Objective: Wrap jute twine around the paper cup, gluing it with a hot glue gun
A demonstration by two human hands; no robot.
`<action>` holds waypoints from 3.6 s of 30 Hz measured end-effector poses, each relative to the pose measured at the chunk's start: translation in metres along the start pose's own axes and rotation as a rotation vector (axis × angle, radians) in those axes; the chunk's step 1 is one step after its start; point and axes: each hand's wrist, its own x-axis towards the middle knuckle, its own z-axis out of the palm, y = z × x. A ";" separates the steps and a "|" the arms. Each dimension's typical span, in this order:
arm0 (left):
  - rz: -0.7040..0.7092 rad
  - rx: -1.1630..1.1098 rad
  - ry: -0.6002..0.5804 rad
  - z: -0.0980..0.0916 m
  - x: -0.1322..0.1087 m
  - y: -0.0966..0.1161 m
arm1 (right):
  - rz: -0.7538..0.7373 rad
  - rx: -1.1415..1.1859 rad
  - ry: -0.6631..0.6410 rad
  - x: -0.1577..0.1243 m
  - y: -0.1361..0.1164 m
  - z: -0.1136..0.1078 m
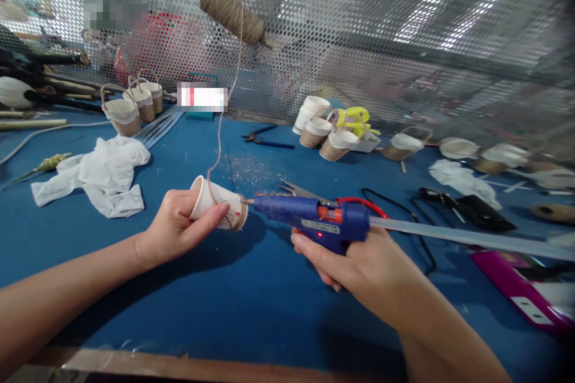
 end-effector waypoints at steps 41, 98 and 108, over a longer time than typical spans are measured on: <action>-0.024 0.058 -0.019 0.001 -0.001 -0.002 | 0.035 -0.031 0.012 -0.001 -0.003 0.000; 0.085 0.109 -0.007 -0.002 0.001 0.001 | 0.028 -0.050 0.041 0.000 -0.005 0.001; 0.130 0.083 -0.020 -0.001 0.001 0.004 | 0.065 0.005 0.079 -0.005 -0.013 0.003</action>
